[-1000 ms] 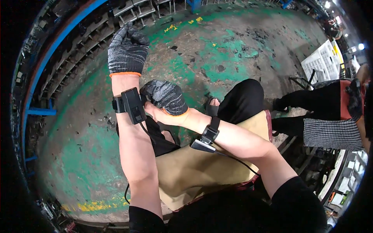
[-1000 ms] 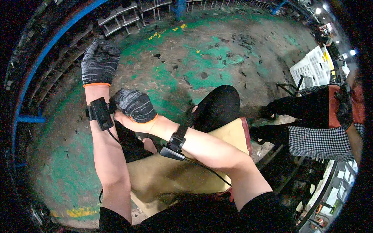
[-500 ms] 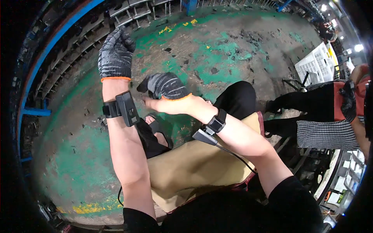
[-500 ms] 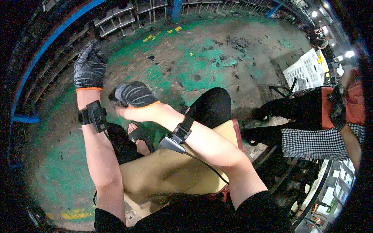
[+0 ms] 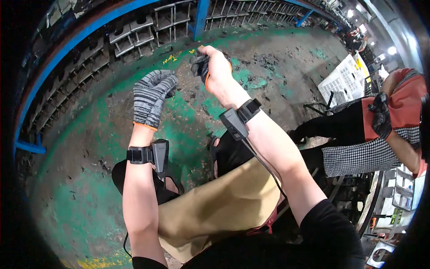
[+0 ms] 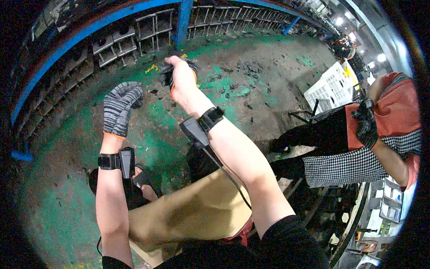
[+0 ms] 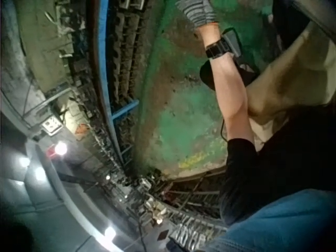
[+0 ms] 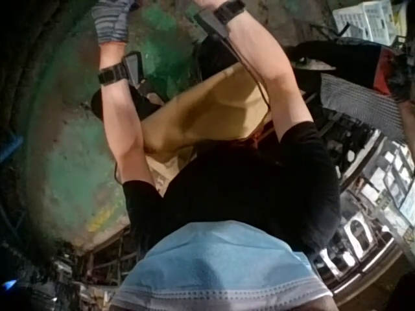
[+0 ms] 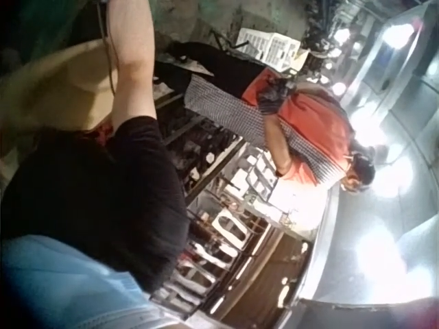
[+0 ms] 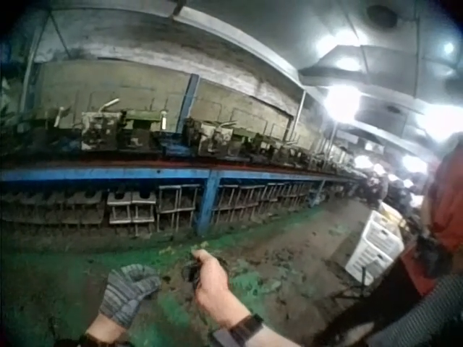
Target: The recorder is sorting through shoe components in a factory setting.
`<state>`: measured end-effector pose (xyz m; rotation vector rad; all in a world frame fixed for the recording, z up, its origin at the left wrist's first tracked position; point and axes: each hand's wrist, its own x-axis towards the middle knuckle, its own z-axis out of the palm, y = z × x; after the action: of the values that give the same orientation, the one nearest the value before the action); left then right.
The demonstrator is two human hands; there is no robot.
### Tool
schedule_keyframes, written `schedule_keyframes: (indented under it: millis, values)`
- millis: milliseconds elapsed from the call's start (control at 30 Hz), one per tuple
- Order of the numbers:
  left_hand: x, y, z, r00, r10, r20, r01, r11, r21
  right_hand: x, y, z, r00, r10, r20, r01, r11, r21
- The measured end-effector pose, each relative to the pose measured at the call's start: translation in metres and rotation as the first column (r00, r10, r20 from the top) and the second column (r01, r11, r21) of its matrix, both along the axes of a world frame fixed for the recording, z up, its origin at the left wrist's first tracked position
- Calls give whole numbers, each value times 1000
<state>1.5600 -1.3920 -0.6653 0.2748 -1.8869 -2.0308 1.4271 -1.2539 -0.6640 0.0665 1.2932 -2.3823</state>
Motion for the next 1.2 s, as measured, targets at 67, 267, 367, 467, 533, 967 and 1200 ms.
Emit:
schedule_keyframes:
  millis: [67, 267, 367, 467, 533, 967, 1200]
  values:
    - [-7, 13, -4, 999, -50, 13, 51, 997, -57, -16, 7, -24, 855, 205, -477, 182, 742, 645]
    - [1, 29, 0, 964, -261, 49, 259, 884, -389, -3, 24, -68, 100, 771, -628, 476, 518, 711]
    - [0, 52, 11, 905, -421, 62, 397, 783, -478, 7, 33, -109, 286, 486, -826, -1, 862, 507]
    - [-6, 64, 7, 835, -548, -44, 343, 582, -737, 26, 31, -118, 376, 484, -790, -82, 867, 492]
    - [-8, 73, 15, 758, -650, 52, 351, 339, -873, 28, 16, -122, 457, 488, -744, -144, 865, 480]
    - [-8, 84, 5, 802, -592, 87, 352, 348, -869, 54, 29, -119, 766, 559, -317, -506, 829, 239]
    - [-14, 69, -7, 919, -390, -60, 162, 510, -845, 83, 25, -110, 765, 643, -41, -642, 766, 38]
